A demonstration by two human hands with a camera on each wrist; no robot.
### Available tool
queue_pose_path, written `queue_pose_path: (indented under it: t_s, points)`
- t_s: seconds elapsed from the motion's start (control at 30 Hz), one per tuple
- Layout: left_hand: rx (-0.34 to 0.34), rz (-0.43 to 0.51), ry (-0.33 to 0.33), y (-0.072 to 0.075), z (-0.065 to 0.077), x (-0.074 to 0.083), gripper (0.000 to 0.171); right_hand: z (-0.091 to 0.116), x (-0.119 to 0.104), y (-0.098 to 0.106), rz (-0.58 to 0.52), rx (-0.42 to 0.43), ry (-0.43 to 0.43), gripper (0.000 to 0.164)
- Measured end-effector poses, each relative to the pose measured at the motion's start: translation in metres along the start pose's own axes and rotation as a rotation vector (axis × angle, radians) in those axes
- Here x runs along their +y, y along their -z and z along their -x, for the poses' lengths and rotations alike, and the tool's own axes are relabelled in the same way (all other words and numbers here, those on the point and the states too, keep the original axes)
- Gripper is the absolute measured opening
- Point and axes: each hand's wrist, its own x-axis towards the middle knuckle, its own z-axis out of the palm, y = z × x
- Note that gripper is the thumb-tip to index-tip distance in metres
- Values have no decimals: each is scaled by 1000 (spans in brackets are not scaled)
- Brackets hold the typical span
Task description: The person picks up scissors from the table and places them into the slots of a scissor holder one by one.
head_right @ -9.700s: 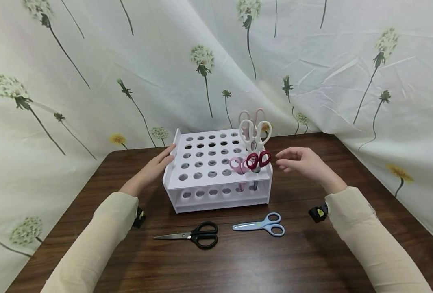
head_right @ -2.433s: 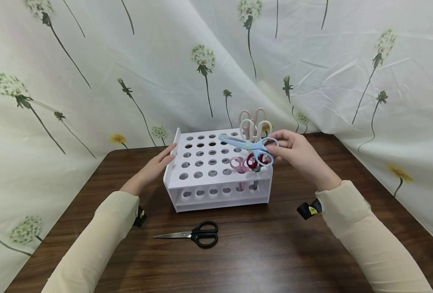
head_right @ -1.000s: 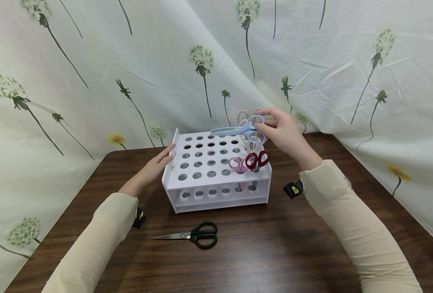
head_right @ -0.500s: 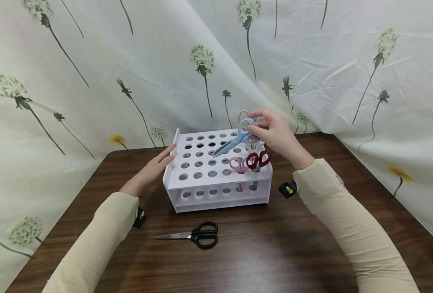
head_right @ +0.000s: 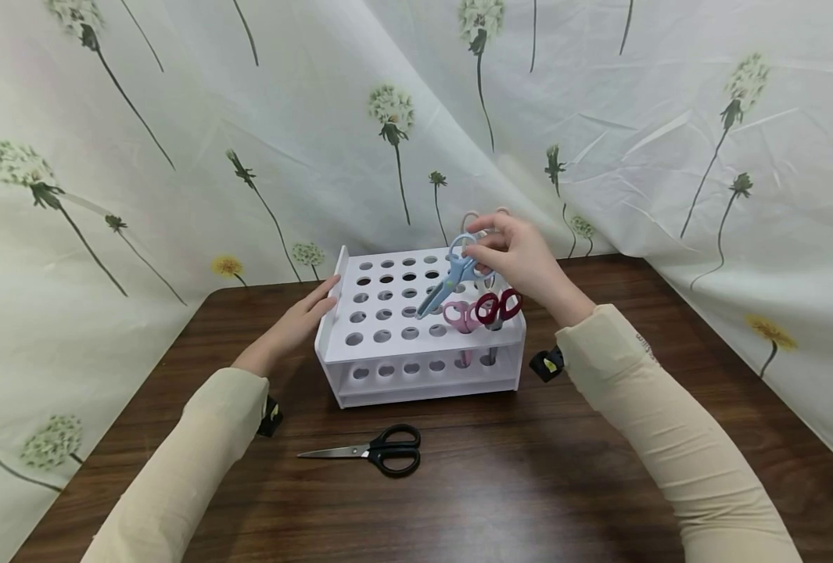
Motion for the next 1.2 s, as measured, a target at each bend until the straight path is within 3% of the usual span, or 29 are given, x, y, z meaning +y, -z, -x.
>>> queue_pose_path:
  t_s: [0.73,1.2]
  points:
    - [2,-1,-6,-1,-1,-1,56,-5,3,-11,59,-31,-26,29]
    - [2,-8,1,-1,0,0,56,-6,5,-20,57,-70,8,31]
